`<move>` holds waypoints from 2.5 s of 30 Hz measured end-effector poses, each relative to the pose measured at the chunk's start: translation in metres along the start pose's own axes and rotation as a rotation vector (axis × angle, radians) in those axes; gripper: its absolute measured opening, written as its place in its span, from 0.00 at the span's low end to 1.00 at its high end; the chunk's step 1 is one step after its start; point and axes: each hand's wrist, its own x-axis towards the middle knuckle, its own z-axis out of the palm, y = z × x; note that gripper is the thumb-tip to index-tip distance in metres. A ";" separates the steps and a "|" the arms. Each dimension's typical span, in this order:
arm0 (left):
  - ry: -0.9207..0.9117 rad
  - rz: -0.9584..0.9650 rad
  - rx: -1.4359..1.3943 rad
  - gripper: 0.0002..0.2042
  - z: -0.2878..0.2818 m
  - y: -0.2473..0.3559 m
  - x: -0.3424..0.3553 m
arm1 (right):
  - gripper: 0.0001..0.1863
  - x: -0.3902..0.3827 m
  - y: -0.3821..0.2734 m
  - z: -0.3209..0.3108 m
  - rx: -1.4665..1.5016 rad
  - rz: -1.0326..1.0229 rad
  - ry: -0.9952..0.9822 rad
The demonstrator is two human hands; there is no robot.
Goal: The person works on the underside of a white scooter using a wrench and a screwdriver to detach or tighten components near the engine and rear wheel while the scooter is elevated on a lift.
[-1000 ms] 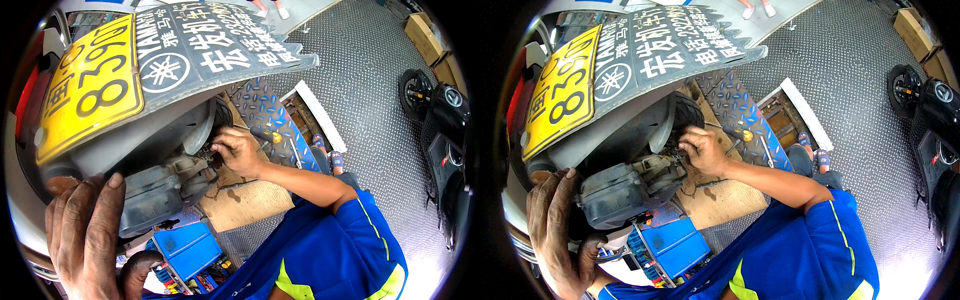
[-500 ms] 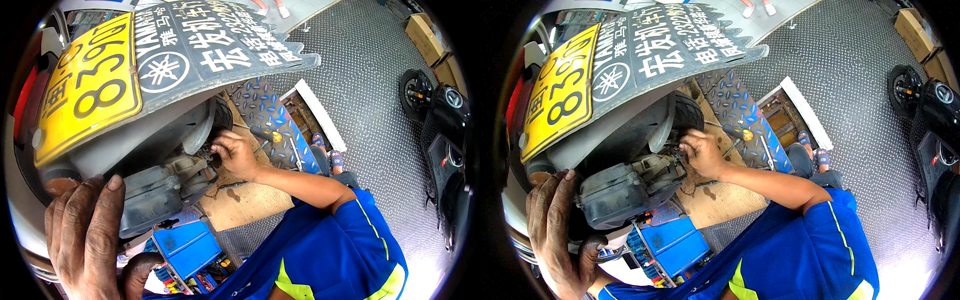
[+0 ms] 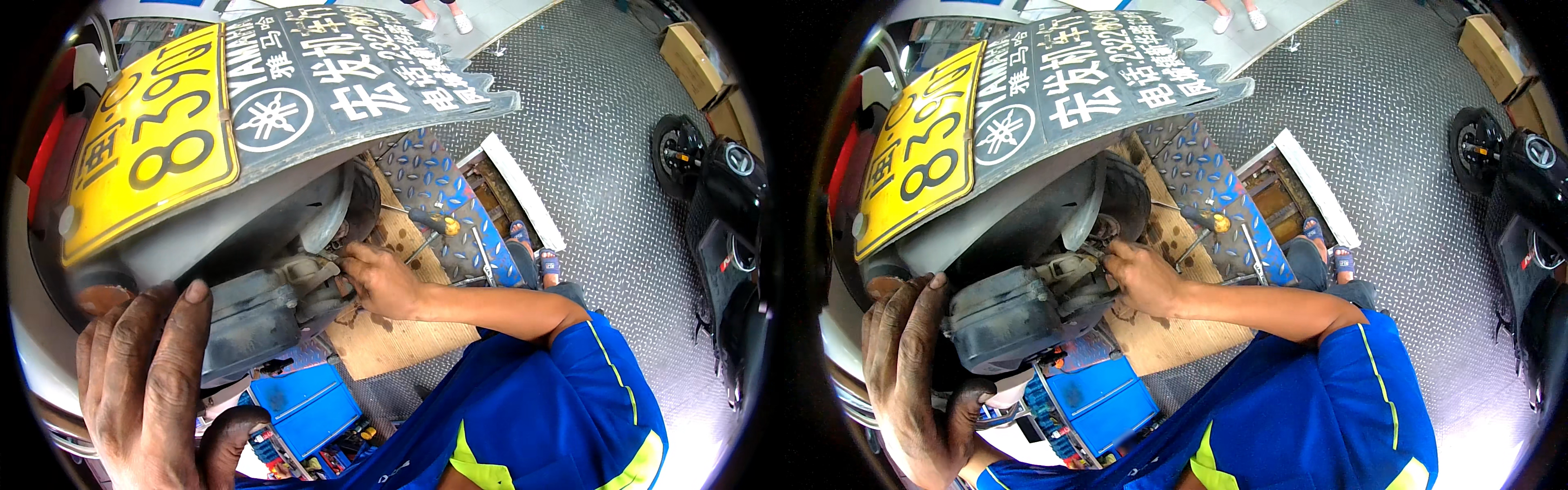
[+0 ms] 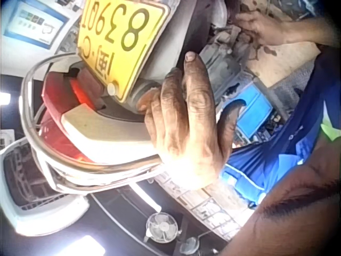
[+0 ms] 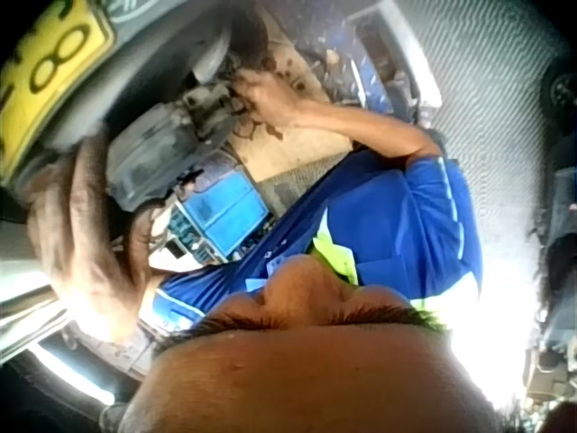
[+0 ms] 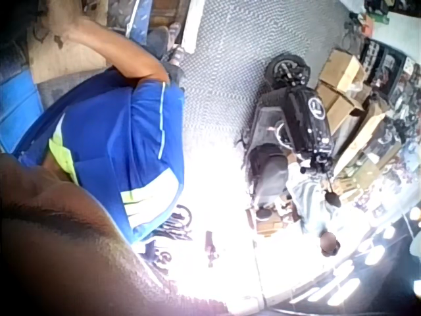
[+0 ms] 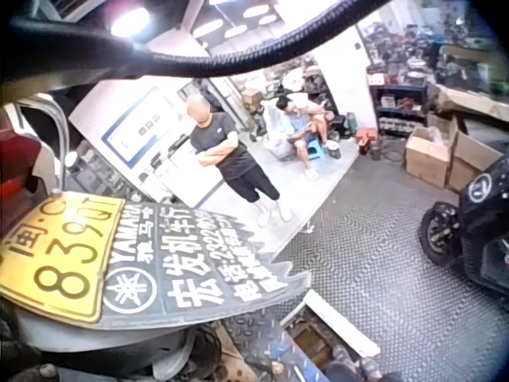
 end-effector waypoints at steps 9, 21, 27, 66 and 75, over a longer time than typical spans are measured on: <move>-0.068 -0.096 -0.066 0.37 -0.007 0.009 0.004 | 0.08 0.004 0.013 0.001 0.258 0.027 0.396; -0.051 -0.083 -0.075 0.37 -0.005 0.007 0.005 | 0.09 0.024 0.007 0.008 0.882 0.504 0.371; -0.014 -0.034 -0.031 0.34 0.001 0.003 0.001 | 0.09 0.024 0.021 0.010 0.832 0.430 0.304; -0.071 -0.105 -0.051 0.39 -0.006 0.012 0.000 | 0.08 0.022 0.031 0.013 0.583 0.306 0.275; 0.000 0.020 0.000 0.34 0.003 -0.001 0.000 | 0.08 0.026 0.024 0.003 0.574 0.377 0.254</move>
